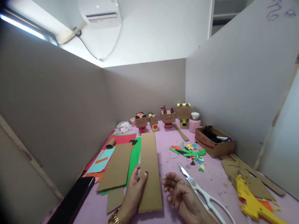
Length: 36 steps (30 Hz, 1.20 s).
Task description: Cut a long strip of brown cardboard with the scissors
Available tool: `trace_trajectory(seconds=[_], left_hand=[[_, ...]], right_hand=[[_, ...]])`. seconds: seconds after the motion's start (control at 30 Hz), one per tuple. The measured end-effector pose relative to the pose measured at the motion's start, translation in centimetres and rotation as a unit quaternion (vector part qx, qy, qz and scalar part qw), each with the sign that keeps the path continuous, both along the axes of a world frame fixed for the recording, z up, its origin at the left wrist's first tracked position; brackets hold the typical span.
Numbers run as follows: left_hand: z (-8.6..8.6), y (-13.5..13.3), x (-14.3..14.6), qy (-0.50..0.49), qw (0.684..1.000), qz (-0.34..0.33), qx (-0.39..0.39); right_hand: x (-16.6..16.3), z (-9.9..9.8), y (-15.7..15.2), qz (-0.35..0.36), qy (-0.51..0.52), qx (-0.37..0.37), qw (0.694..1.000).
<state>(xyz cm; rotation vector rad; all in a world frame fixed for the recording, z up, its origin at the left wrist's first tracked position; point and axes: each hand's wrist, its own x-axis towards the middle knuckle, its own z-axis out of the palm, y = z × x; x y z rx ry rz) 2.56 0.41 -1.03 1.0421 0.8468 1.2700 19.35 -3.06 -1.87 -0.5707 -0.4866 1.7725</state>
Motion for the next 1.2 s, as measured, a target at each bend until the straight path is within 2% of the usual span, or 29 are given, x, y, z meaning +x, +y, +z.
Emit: trace_trajectory(seconds=[0.37, 1.2], left_hand=[[-0.09, 0.05, 0.11, -0.009, 1.000, 0.017, -0.009], [-0.10, -0.01, 0.10, -0.005, 1.000, -0.003, 0.001]], right_hand=[[-0.01, 0.41, -0.21, 0.001, -0.002, -0.008, 1.000], [-0.10, 0.38, -0.23, 0.002, -0.006, 0.000, 1.000]])
